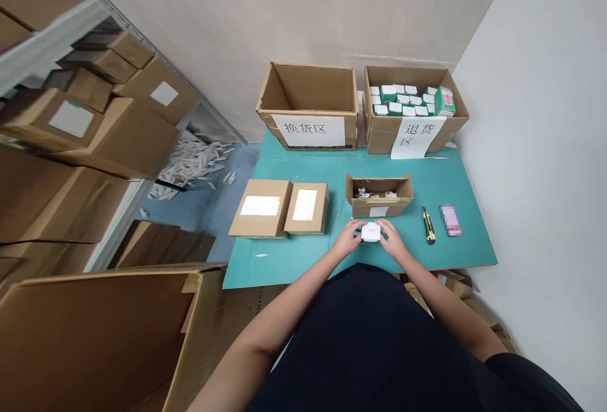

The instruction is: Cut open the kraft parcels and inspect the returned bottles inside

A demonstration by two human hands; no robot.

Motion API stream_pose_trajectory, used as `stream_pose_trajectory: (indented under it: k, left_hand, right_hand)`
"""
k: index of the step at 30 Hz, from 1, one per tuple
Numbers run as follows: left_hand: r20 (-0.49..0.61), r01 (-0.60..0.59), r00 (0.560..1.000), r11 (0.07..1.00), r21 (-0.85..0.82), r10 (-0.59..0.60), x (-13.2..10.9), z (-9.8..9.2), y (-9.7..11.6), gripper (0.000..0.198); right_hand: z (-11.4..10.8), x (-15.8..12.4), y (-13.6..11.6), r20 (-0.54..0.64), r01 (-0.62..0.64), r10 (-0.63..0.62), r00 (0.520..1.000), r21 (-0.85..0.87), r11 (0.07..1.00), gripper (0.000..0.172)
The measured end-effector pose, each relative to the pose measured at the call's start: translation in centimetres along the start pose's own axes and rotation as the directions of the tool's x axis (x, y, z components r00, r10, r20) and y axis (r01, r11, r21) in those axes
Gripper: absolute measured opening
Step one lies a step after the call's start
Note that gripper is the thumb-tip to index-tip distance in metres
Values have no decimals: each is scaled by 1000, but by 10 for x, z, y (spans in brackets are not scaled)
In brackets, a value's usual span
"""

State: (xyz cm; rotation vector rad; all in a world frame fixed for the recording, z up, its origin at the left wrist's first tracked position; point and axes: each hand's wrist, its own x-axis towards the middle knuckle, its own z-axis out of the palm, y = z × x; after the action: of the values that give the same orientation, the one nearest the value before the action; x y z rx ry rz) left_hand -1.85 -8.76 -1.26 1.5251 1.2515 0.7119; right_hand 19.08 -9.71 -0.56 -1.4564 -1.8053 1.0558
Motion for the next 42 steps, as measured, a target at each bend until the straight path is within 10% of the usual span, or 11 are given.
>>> stream_pose_trajectory:
  k: [28,35,42]
  left_hand:
    - [42,-190,981,909,372,188,-27,-3,-13,37]
    - [-27,-62,998,996,62,64,-33,5,-11,37]
    - [45,143,989,882,-449,-137,-20,9,-24,81]
  right_hand:
    - [4,-15,14,20,46,-47,999,30,998,34]
    - [27,-22,19,-11,-170,189,982,386,907,35]
    - [44,-28,29,-7,-250,314,949,591,767,89]
